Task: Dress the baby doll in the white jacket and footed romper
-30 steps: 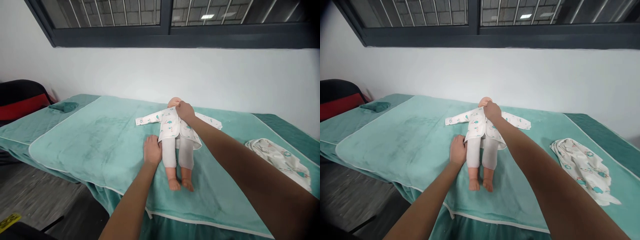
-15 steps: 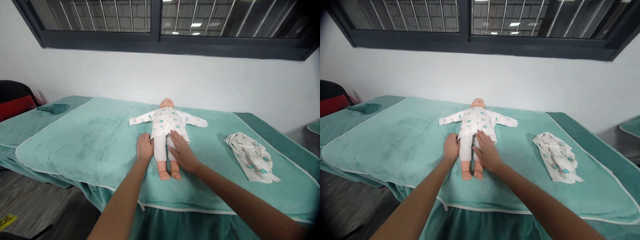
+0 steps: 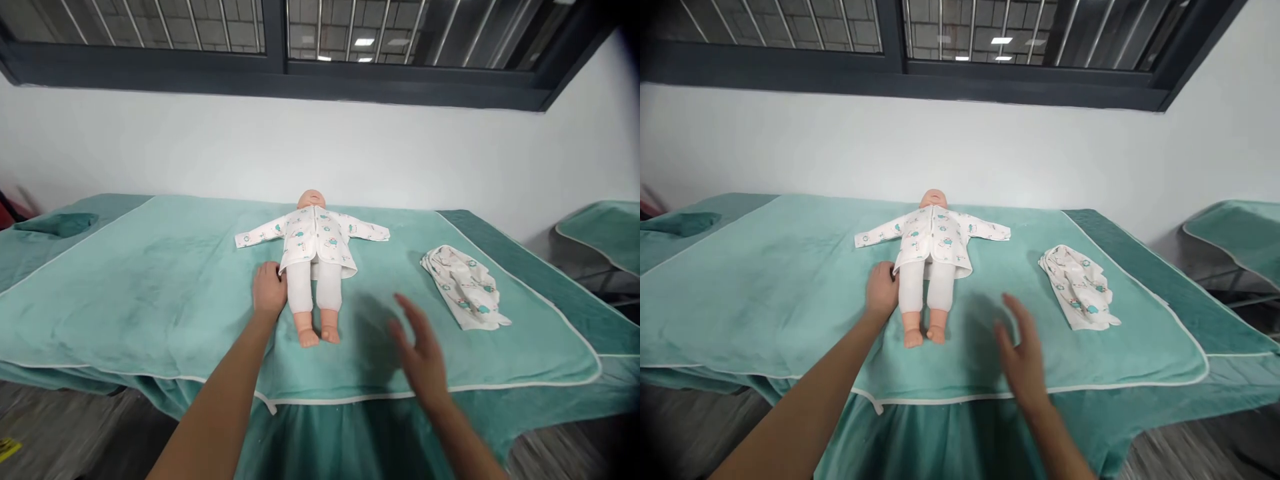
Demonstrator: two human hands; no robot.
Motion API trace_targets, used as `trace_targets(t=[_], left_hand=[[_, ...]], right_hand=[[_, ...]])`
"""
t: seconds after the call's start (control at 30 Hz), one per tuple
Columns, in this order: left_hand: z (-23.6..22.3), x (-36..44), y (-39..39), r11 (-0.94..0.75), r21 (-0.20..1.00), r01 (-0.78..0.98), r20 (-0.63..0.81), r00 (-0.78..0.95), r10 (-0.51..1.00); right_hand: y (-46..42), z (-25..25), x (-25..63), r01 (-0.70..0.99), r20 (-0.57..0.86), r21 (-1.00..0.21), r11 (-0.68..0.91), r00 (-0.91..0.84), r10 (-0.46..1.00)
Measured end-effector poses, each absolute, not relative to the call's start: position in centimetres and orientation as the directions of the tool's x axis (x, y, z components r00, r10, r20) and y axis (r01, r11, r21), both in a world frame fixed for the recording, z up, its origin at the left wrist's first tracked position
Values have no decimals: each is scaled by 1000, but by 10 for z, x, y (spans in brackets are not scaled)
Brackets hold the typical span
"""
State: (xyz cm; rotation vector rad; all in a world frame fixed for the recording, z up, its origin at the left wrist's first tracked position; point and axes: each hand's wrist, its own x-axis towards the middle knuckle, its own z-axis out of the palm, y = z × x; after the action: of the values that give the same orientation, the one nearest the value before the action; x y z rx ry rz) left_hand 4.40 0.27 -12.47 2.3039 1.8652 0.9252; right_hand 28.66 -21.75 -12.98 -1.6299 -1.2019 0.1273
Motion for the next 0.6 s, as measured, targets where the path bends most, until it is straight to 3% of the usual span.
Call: trace_targets(t=[0.07,0.13,0.2,0.27,0.43,0.53,0.6], left_hand=[[-124,45,4,-274,395,877,416,96,904],[-124,45,4,-264,409,873,414,80,907],[-124,46,5,-256,424,869,412,67,909],[-123,46,5,-244,444,862,405,49,913],[-124,46,4,-227,504,834,386,18,922],[-125,45,4,-226,526,820,385,7,923],[-126,45,5,-222,536,815,377,4,926]], right_hand=[[-213,-118,343,730,541,-681,-55,552,635],[-209,-112,394,831,608,-511,-221,531,590],[-208,-116,429,857,572,-352,-376,515,638],[-209,-126,445,836,475,-291,-466,549,688],[-211,-141,446,758,414,-387,-526,652,635],[-211,-134,431,646,363,-620,-446,740,566],[-212,-127,409,600,349,-752,-272,713,609]])
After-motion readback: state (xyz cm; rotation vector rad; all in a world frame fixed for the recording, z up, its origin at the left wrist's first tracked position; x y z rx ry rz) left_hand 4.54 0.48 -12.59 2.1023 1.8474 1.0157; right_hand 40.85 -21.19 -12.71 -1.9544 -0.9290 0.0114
